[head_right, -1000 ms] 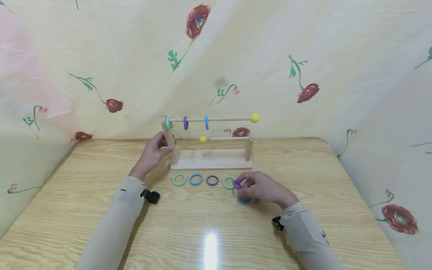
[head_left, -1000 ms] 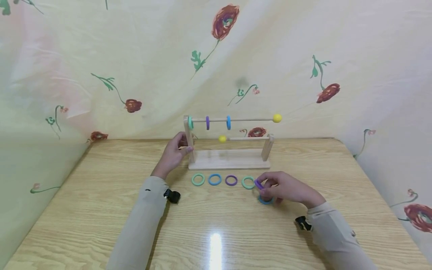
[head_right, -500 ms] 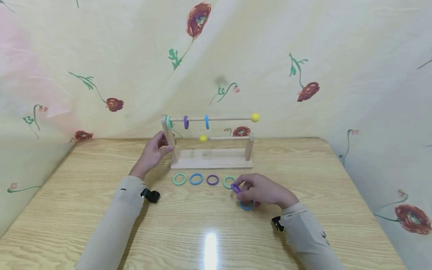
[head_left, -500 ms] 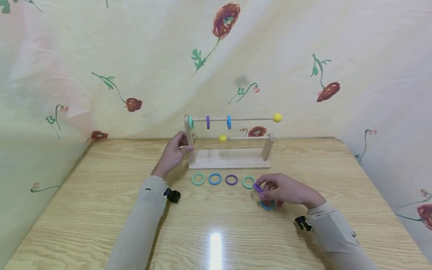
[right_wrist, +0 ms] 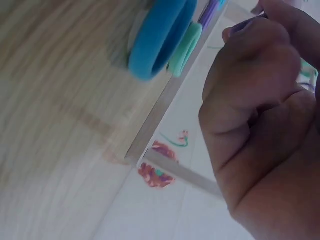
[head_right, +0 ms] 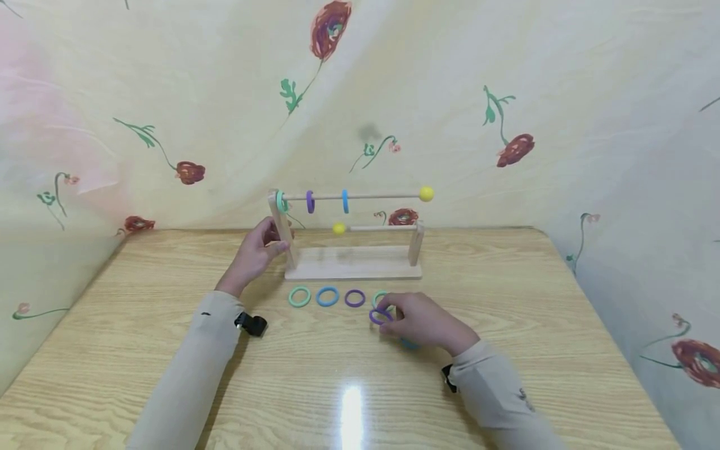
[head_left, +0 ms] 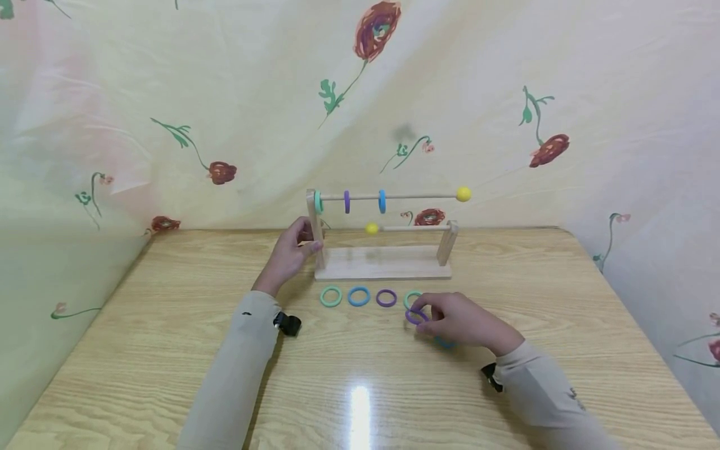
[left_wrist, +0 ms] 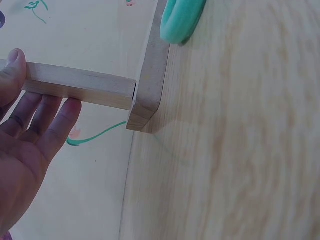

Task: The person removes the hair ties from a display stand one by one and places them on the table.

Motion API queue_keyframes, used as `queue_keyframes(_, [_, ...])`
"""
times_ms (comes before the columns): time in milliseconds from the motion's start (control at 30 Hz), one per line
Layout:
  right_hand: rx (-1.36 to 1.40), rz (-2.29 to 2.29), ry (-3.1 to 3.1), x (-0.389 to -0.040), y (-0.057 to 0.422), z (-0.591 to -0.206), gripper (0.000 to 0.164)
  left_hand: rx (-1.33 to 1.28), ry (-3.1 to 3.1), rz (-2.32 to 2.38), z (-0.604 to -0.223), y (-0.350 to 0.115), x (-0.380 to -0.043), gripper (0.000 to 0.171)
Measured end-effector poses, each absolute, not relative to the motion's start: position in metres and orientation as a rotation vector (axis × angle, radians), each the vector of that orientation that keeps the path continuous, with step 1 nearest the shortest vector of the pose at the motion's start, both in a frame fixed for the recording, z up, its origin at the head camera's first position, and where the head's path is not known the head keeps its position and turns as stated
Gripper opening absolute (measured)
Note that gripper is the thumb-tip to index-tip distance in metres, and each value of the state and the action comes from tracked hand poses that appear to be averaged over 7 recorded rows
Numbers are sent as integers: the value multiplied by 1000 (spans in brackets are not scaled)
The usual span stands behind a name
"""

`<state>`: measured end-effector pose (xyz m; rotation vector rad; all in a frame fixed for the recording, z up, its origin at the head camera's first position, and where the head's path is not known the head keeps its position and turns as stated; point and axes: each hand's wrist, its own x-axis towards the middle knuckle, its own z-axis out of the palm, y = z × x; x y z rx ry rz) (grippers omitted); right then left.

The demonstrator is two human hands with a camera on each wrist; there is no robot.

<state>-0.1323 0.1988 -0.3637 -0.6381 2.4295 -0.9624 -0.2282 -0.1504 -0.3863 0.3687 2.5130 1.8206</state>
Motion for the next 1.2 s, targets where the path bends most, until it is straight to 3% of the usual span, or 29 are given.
queue_keyframes(400, [-734,-622,2584,-123,177,-367,27,405,2522,1830,-387,-150,-229,32])
queue_keyframes(633, [-714,-656,2564,-125,177,-367,36,404,2509,1849,-386,-150,-229,34])
queue_keyframes(867, [-635,-998,2482,-140,184,-349,46,410,2514,1841,-384,-149,-228,34])
queue_keyframes(1200, [-212,-1923,1973,-187,156,-313,55,419,2503,1861,-384,-148,-225,31])
